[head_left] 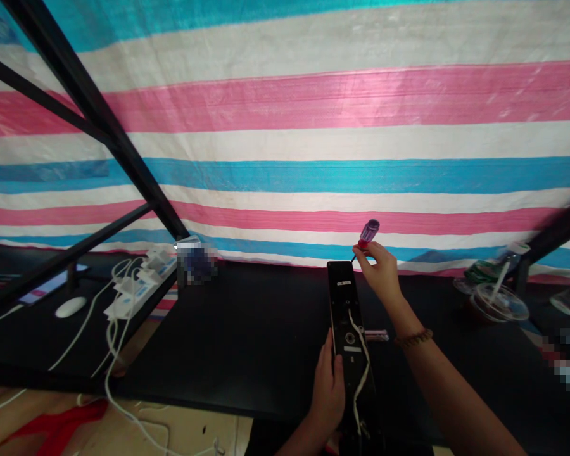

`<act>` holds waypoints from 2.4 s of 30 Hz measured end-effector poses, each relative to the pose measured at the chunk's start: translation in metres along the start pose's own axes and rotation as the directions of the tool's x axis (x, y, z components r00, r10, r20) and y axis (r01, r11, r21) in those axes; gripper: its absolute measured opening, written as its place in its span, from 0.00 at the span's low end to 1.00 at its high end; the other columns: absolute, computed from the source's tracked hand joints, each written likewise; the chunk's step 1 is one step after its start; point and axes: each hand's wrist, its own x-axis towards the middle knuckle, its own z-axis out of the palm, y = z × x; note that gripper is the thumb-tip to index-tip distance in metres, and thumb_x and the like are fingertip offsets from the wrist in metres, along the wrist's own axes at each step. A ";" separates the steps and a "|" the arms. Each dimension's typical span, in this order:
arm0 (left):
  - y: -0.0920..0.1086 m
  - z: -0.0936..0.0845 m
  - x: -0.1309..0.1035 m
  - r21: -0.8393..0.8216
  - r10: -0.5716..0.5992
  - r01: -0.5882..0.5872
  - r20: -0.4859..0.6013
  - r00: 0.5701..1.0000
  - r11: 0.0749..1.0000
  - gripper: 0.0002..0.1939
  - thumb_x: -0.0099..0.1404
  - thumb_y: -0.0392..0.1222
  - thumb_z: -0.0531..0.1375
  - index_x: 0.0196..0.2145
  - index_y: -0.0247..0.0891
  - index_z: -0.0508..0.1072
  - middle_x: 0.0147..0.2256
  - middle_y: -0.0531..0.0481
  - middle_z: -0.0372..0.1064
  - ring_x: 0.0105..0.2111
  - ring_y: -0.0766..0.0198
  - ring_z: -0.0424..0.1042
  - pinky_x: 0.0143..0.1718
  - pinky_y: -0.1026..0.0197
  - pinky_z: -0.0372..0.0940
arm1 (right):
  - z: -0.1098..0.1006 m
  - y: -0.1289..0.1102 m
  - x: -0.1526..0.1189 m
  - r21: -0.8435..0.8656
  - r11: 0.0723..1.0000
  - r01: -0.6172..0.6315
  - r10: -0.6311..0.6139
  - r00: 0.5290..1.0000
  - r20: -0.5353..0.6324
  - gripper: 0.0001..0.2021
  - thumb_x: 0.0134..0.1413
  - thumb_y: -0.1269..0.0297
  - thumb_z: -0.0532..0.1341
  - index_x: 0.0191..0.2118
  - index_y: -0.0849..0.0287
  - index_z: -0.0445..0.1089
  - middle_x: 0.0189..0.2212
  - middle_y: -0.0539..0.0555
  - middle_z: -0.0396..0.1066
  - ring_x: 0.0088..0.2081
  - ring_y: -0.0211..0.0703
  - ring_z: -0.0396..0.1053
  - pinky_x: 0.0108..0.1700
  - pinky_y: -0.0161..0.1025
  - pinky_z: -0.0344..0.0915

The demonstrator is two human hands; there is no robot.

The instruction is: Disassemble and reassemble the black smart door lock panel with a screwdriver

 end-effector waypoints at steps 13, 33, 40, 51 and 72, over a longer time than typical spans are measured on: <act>0.007 -0.001 -0.001 -0.039 0.000 -0.001 -0.002 1.000 0.999 0.30 0.74 0.55 0.49 0.67 0.38 0.61 0.66 0.40 0.60 0.67 0.53 0.58 0.68 0.51 0.52 | -0.006 0.007 -0.010 0.111 0.982 -0.152 0.153 0.988 0.003 0.13 0.65 0.57 0.55 0.46 0.59 0.72 0.37 0.59 0.78 0.35 0.49 0.78 0.43 0.50 0.73; 0.148 -0.034 0.046 -0.252 0.041 -0.068 -0.113 0.993 0.965 0.16 0.58 0.48 0.69 0.41 0.36 0.82 0.33 0.46 0.80 0.28 0.64 0.75 0.30 0.62 0.72 | -0.040 -0.071 -0.102 0.874 0.366 -0.319 0.748 0.659 -0.073 0.07 0.53 0.64 0.70 0.40 0.54 0.77 0.36 0.50 0.78 0.39 0.40 0.79 0.44 0.37 0.78; 0.129 -0.035 0.045 -0.212 -0.043 0.018 -0.116 0.992 0.977 0.14 0.57 0.48 0.69 0.36 0.35 0.82 0.26 0.49 0.77 0.25 0.65 0.73 0.27 0.64 0.69 | -0.034 -0.065 -0.112 0.835 0.441 -0.330 0.713 0.693 -0.103 0.06 0.57 0.62 0.68 0.40 0.54 0.76 0.35 0.51 0.79 0.38 0.42 0.79 0.42 0.41 0.78; 0.041 -0.006 0.031 0.233 0.074 -0.057 -0.064 0.995 0.971 0.28 0.67 0.47 0.59 0.64 0.42 0.66 0.67 0.40 0.57 0.66 0.49 0.58 0.67 0.44 0.53 | -0.013 0.013 -0.028 0.339 0.913 -0.227 0.331 0.898 -0.289 0.14 0.65 0.52 0.57 0.36 0.58 0.69 0.32 0.56 0.77 0.31 0.45 0.75 0.40 0.46 0.74; 0.005 0.000 0.013 0.202 0.041 -0.053 0.063 0.997 0.978 0.28 0.75 0.49 0.48 0.70 0.42 0.55 0.70 0.44 0.52 0.70 0.55 0.52 0.70 0.48 0.48 | 0.005 0.019 -0.029 0.247 0.954 -0.168 0.216 0.959 -0.182 0.12 0.67 0.56 0.55 0.40 0.58 0.71 0.34 0.56 0.78 0.33 0.46 0.76 0.40 0.44 0.72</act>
